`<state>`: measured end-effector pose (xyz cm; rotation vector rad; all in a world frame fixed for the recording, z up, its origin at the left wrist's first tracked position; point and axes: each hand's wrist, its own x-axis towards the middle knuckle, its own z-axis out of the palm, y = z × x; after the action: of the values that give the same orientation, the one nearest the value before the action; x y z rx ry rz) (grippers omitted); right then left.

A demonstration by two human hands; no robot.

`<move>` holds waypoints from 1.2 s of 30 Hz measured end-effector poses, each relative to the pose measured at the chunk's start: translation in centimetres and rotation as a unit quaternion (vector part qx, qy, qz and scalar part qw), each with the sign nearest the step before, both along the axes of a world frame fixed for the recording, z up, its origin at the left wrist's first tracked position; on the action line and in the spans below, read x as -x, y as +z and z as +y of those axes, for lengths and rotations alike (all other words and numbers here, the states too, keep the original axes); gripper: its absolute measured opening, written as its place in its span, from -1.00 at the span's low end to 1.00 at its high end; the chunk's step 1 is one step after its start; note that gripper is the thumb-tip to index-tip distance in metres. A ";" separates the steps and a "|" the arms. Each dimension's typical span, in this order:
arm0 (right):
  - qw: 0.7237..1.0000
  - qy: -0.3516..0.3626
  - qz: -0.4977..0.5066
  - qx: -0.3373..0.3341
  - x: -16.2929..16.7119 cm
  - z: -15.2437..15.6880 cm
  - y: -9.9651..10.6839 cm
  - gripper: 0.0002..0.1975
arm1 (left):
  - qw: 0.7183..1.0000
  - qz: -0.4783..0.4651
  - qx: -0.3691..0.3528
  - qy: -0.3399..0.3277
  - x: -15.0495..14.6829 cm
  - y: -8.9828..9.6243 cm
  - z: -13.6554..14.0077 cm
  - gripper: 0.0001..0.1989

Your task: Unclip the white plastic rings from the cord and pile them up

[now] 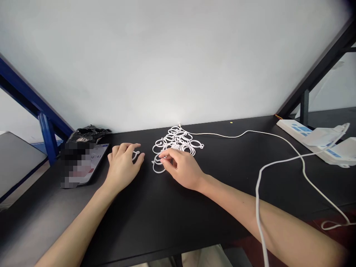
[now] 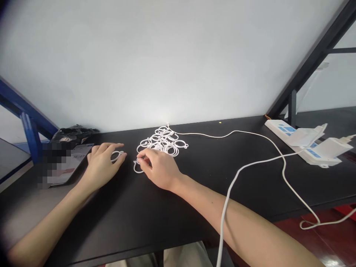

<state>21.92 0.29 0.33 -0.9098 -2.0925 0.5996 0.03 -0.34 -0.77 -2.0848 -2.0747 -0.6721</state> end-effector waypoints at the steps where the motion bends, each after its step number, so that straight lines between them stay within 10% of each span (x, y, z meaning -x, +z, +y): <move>1: 1.000 -0.003 -0.002 -0.003 0.0 0.0 0.0 -0.85 | 1.000 -0.004 -0.001 -0.025 -0.4 0.2 -0.2 -0.67; 19: 0.971 -0.009 -0.232 -0.050 -0.3 0.6 -0.2 -0.79 | 0.967 -0.056 0.022 -0.246 -2.0 0.5 -0.5 -0.70; 36: 0.977 -0.052 -0.191 -0.075 -0.3 0.0 0.3 -0.64 | 0.969 -0.211 -0.023 -0.123 -2.4 2.1 -1.5 -0.78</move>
<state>22.27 0.30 0.64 -1.1069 -2.3707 0.2178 2.42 -1.82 1.32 -2.3605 -1.9692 -1.2879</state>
